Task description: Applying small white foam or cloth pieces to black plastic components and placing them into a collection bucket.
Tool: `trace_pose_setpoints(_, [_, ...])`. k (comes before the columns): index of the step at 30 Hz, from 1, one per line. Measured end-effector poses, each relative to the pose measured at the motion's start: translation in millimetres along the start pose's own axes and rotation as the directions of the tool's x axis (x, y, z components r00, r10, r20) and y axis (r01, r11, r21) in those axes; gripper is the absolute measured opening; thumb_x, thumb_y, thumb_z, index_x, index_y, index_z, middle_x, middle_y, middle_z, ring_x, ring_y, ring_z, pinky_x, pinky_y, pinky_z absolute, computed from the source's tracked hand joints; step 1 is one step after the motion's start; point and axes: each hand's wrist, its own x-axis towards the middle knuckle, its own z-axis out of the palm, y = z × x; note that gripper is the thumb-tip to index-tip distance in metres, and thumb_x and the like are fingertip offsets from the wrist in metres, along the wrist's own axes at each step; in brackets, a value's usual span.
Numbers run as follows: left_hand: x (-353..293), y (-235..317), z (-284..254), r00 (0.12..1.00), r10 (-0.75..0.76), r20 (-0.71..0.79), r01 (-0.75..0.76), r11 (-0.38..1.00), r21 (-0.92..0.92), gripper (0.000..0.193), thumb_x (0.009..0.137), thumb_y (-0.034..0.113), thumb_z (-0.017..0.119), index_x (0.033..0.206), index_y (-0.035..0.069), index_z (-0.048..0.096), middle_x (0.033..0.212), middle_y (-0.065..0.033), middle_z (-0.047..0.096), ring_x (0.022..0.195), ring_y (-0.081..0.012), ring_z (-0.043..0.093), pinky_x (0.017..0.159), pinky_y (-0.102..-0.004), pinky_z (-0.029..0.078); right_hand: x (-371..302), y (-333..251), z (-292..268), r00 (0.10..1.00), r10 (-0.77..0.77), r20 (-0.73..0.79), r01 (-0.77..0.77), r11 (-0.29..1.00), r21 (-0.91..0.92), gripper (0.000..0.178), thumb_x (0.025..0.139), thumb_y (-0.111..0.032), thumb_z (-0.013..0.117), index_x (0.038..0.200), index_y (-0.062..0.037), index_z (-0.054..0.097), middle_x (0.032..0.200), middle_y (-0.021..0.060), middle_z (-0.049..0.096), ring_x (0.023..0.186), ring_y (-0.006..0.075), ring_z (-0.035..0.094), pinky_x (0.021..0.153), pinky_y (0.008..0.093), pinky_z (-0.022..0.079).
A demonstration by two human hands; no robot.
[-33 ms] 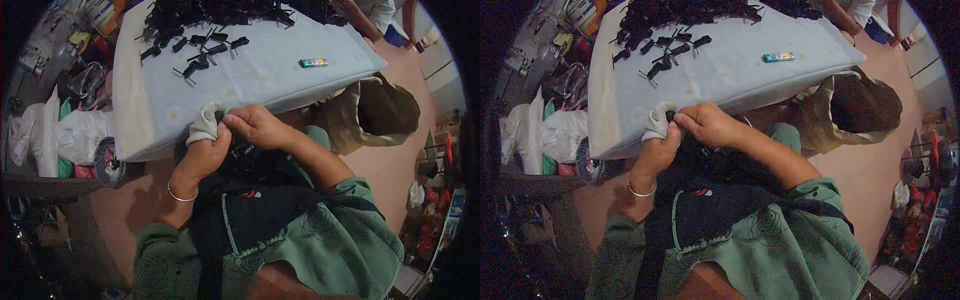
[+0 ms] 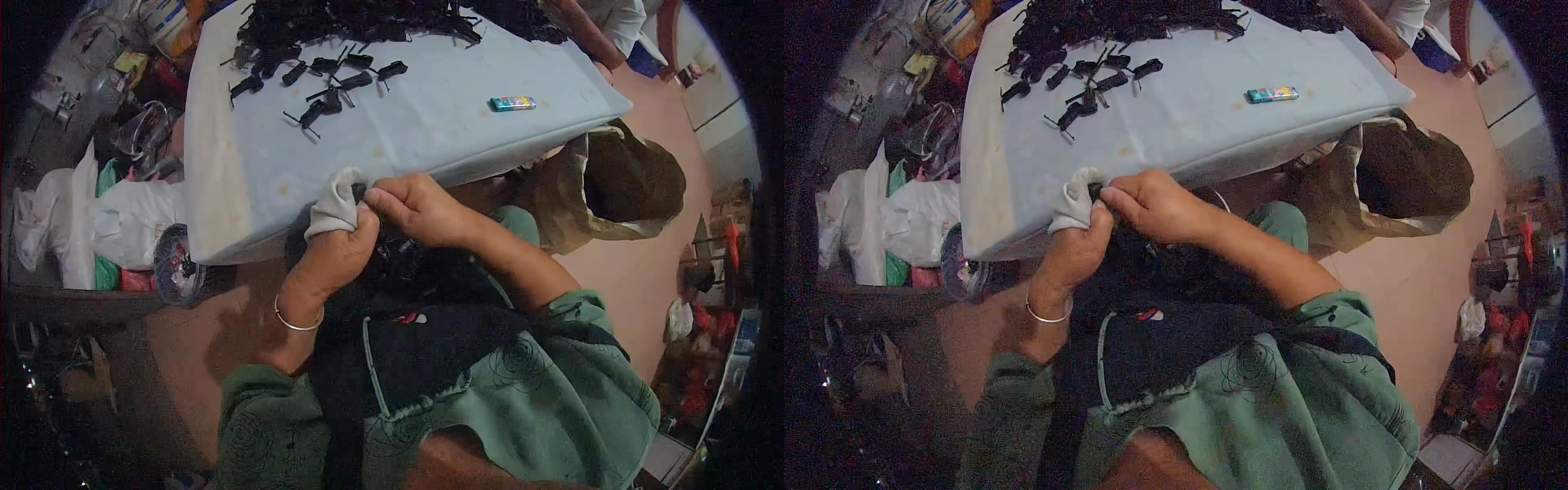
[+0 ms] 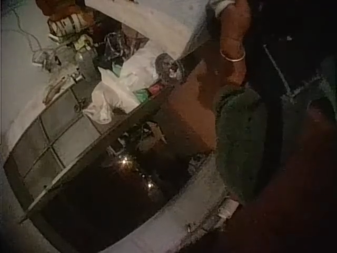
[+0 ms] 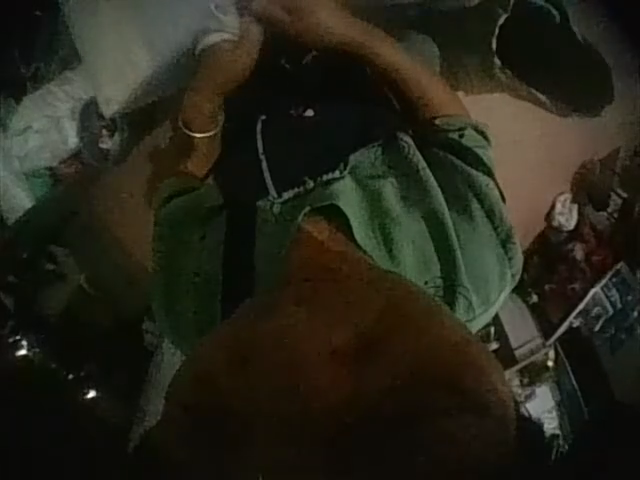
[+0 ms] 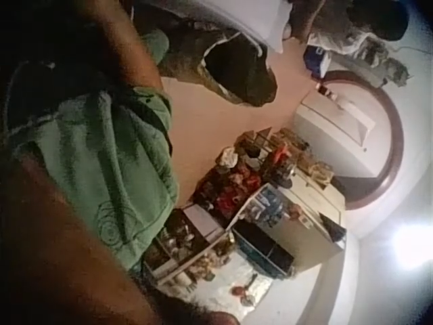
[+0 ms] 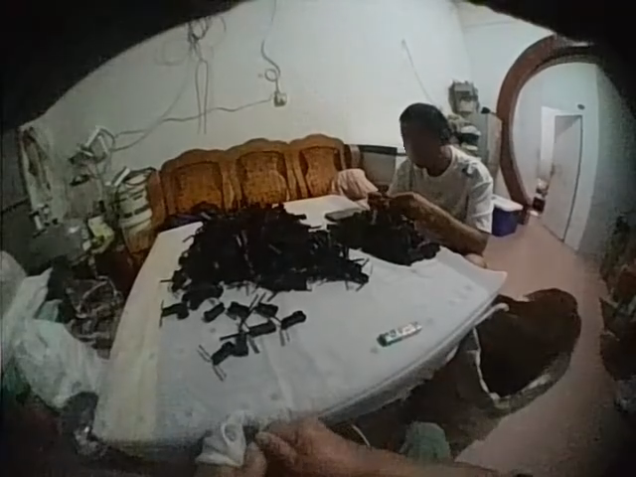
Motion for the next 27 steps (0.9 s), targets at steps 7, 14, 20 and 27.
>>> trace_pose_setpoints(7, [-3.2, -0.3, 0.8, 0.982, 0.158, -0.099, -0.146, 0.982, 0.12, 0.029, 0.076, 0.007, 0.043, 0.102, -0.004, 0.042, 0.085, -0.0222, 0.054, 0.077, -0.0366, 0.054, 0.068, -0.0392, 0.043, 5.6, 13.5, 29.0, 0.991, -0.044, -0.126, 0.06, 0.99, 0.124, 0.029, 0.091, -0.023, 0.042, 0.075, 0.0, 0.052, 0.059, -0.0005, 0.043, 0.06, 0.007, 0.037, 0.055, 0.0255, 0.038])
trace_pose_setpoints(14, [-14.9, -17.8, -11.1, 0.983, 0.143, 0.113, -0.166, 0.959, 0.232, 0.035, 0.078, 0.017, 0.053, 0.106, -0.003, 0.044, 0.082, -0.0189, 0.054, 0.078, -0.0338, 0.053, 0.069, -0.0386, 0.043, 28.9, -10.3, -14.1, 0.996, 0.085, -0.014, -0.085, 0.945, -0.315, 0.03, 0.087, -0.025, 0.047, 0.078, 0.0019, 0.054, 0.059, 0.0113, 0.051, 0.054, 0.0113, 0.041, 0.052, 0.029, 0.039])
trace_pose_setpoints(20, [-9.3, -15.0, -23.1, 0.988, 0.154, 0.016, -0.155, 0.982, 0.106, 0.025, 0.08, 0.018, 0.054, 0.098, 0.001, 0.053, 0.081, -0.0168, 0.056, 0.077, -0.0329, 0.053, 0.07, -0.0387, 0.042, 86.7, 10.7, 3.7, 0.96, -0.167, -0.226, -0.046, 0.7, -0.713, 0.026, 0.078, -0.031, 0.054, 0.081, -0.0056, 0.055, 0.07, 0.0163, 0.058, 0.069, 0.0347, 0.056, 0.058, 0.0437, 0.044])
trace_pose_setpoints(27, [21.0, -21.5, -48.0, 0.914, 0.282, -0.291, -0.106, 0.859, 0.501, 0.029, 0.081, 0.017, 0.052, 0.103, -0.002, 0.05, 0.081, -0.021, 0.057, 0.071, -0.0368, 0.055, 0.064, -0.0409, 0.044, 67.4, 8.5, 8.1, 0.952, -0.297, -0.07, 0.125, 0.589, -0.799, 0.013, 0.073, -0.018, 0.054, 0.079, -0.007, 0.051, 0.069, 0.0112, 0.056, 0.065, 0.0306, 0.057, 0.055, 0.0402, 0.045])
